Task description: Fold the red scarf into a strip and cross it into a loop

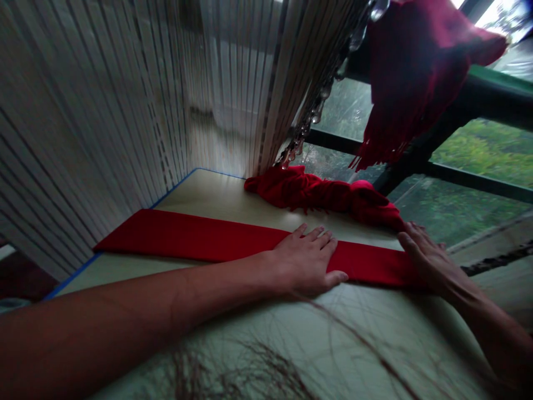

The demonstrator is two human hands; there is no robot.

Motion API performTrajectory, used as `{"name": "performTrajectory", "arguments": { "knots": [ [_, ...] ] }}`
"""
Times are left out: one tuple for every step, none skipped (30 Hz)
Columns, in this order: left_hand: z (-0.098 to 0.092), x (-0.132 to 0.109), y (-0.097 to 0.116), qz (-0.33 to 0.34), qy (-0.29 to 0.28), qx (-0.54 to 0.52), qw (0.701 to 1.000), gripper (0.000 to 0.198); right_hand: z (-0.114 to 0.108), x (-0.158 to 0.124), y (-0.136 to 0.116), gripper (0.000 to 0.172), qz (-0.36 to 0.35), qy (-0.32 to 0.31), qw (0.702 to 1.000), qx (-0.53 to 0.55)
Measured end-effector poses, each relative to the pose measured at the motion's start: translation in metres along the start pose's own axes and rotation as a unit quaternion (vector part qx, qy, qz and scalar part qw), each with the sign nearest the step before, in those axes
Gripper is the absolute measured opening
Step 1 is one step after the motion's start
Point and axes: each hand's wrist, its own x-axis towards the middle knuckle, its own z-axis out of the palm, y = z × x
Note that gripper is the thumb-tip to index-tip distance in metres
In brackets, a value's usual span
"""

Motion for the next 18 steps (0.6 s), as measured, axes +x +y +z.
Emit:
{"name": "performTrajectory", "arguments": {
  "knots": [
    [0.0,0.0,0.0,0.001,0.001,0.002,1.0,0.079,0.001,0.001,0.003,0.082,-0.001,-0.008,1.0,0.001],
    [-0.001,0.0,0.0,0.001,0.0,0.004,1.0,0.079,0.002,0.002,0.006,0.083,-0.001,-0.023,1.0,0.003],
    [-0.001,0.0,0.0,0.0,-0.001,0.005,1.0,0.079,0.004,0.004,0.009,0.083,0.003,-0.033,0.999,0.005],
    [-0.001,0.0,0.0,-0.001,-0.001,0.006,1.0,0.079,0.005,0.005,0.012,0.084,0.011,-0.033,0.999,0.005],
    [-0.001,-0.001,0.0,-0.002,-0.003,0.007,1.0,0.078,0.007,0.006,0.015,0.085,0.021,-0.023,1.0,0.003],
    [-0.001,-0.001,0.0,-0.002,-0.004,0.007,1.0,0.078,0.008,0.007,0.016,0.087,0.032,-0.011,0.999,-0.002],
    [-0.001,0.0,0.0,-0.002,-0.004,0.007,1.0,0.078,0.008,0.007,0.017,0.089,0.042,-0.01,0.999,-0.008],
    [-0.001,0.0,0.0,-0.002,-0.004,0.008,1.0,0.078,0.008,0.008,0.017,0.09,0.048,-0.023,0.999,-0.013],
    [-0.001,0.0,0.0,-0.002,-0.003,0.009,1.0,0.078,0.008,0.007,0.016,0.091,0.051,-0.04,0.998,-0.017],
    [-0.001,0.0,0.0,-0.002,-0.002,0.01,1.0,0.078,0.008,0.007,0.015,0.092,0.054,-0.052,0.997,-0.019],
    [-0.001,0.0,0.0,-0.003,-0.002,0.01,1.0,0.078,0.007,0.007,0.014,0.093,0.057,-0.054,0.997,-0.021],
    [-0.001,0.0,0.0,-0.004,-0.003,0.009,1.0,0.078,0.007,0.006,0.013,0.093,0.059,-0.049,0.997,-0.022],
    [0.0,0.0,0.0,-0.003,-0.003,0.008,1.0,0.078,0.006,0.006,0.013,0.092,0.062,-0.045,0.997,-0.023],
    [0.0,0.0,0.0,-0.002,-0.004,0.008,1.0,0.078,0.006,0.006,0.013,0.092,0.064,-0.05,0.996,-0.023],
    [0.0,0.0,0.0,-0.002,-0.004,0.009,1.0,0.079,0.006,0.006,0.014,0.092,0.064,-0.06,0.996,-0.024],
    [0.0,0.0,-0.001,-0.001,-0.003,0.01,1.0,0.079,0.006,0.006,0.014,0.091,0.064,-0.066,0.995,-0.026],
    [-0.001,0.0,-0.001,0.0,-0.002,0.011,1.0,0.078,0.006,0.006,0.015,0.092,0.065,-0.064,0.995,-0.028],
    [-0.001,0.0,-0.001,0.0,-0.002,0.011,1.0,0.078,0.006,0.006,0.015,0.091,0.066,-0.052,0.996,-0.03]
  ]
}}
